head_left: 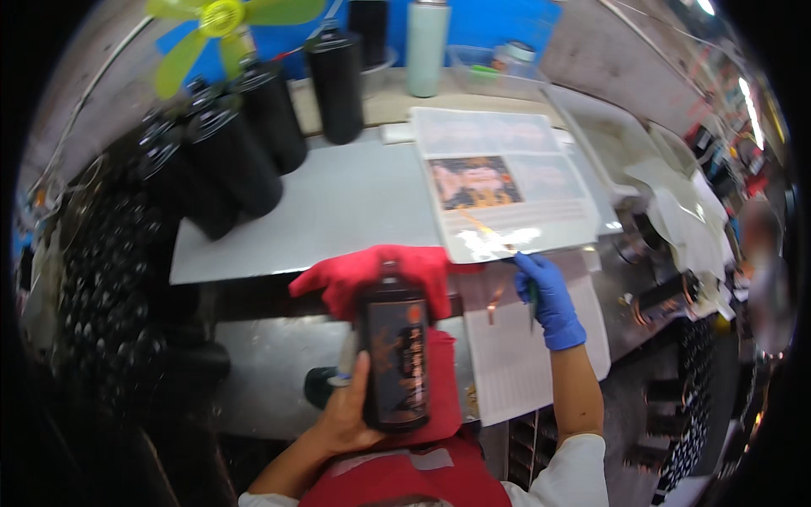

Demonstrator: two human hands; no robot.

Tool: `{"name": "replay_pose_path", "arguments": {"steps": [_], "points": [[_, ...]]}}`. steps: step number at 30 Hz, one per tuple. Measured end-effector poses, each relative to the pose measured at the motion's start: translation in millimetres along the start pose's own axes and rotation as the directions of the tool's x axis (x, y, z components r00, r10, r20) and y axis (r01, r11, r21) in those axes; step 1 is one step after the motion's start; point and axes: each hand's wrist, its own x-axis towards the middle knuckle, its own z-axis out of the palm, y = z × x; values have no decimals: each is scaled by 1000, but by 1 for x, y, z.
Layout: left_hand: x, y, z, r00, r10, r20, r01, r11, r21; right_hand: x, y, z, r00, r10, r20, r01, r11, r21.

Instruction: The person applies decorative labels and copper-colored bands to black cylindrical containers. They peel backing from adhesive labels, align and smooth them onto the container surface, and press copper bands around the top and bottom edges. The person wipes the container with a green cloth between steps and places finished containers aside.

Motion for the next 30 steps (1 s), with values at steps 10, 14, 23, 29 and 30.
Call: {"name": "replay_pose_path", "arguments": {"steps": [10,14,23,29,30], "points": [[-5,23,-19,976,63,-206,-35,990,140,-74,-47,20,998,-69,-9,56,875,-480],[21,40,-35,975,177,-130,-171,984,58,-108,-89,36,889,276,365,9,786,-618],[92,65,-37,890,-30,454,358,663,-657,-118,-137,55,677,269,685,247,794,-555],[74,45,-69,950,-310,36,279,790,-547,-92,-102,70,914,255,315,-76,872,-484],[74,42,-75,929,-370,-14,306,787,-536,-84,-93,75,926,242,288,-93,889,-448]]}}
